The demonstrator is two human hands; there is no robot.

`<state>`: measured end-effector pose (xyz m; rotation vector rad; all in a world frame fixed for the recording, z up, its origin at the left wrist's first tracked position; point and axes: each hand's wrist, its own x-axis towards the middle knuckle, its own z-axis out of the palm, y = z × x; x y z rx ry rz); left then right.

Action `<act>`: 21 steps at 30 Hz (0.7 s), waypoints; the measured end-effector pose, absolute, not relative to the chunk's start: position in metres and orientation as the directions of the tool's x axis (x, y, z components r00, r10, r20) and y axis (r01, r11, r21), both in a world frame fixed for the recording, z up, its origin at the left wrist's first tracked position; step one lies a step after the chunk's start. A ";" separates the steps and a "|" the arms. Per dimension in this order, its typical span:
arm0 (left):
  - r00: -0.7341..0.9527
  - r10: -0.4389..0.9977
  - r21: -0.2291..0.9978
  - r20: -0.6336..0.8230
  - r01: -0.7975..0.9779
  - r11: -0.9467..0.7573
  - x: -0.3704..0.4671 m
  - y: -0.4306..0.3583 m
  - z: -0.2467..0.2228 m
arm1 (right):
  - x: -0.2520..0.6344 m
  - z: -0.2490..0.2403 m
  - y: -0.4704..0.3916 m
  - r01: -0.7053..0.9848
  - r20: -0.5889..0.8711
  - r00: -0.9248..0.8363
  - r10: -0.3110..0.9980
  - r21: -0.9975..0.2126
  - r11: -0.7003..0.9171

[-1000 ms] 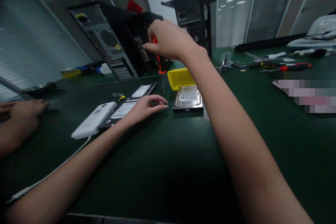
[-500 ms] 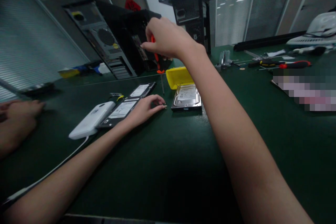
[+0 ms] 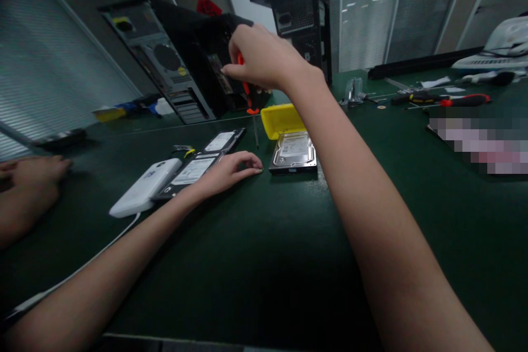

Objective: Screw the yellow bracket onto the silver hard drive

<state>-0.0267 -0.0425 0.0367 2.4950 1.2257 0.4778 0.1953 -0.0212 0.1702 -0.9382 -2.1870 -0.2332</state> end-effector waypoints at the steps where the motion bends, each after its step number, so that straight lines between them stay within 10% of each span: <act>1: 0.576 0.801 0.419 0.163 0.694 -0.585 -0.026 -0.043 0.036 | 0.195 0.169 -0.020 0.685 0.692 -0.469 0.549 -0.107 0.720; 21: 0.334 0.839 0.567 0.430 0.623 -0.539 0.000 -0.058 0.024 | 0.196 0.172 -0.022 0.667 0.548 -0.560 0.622 -0.148 0.731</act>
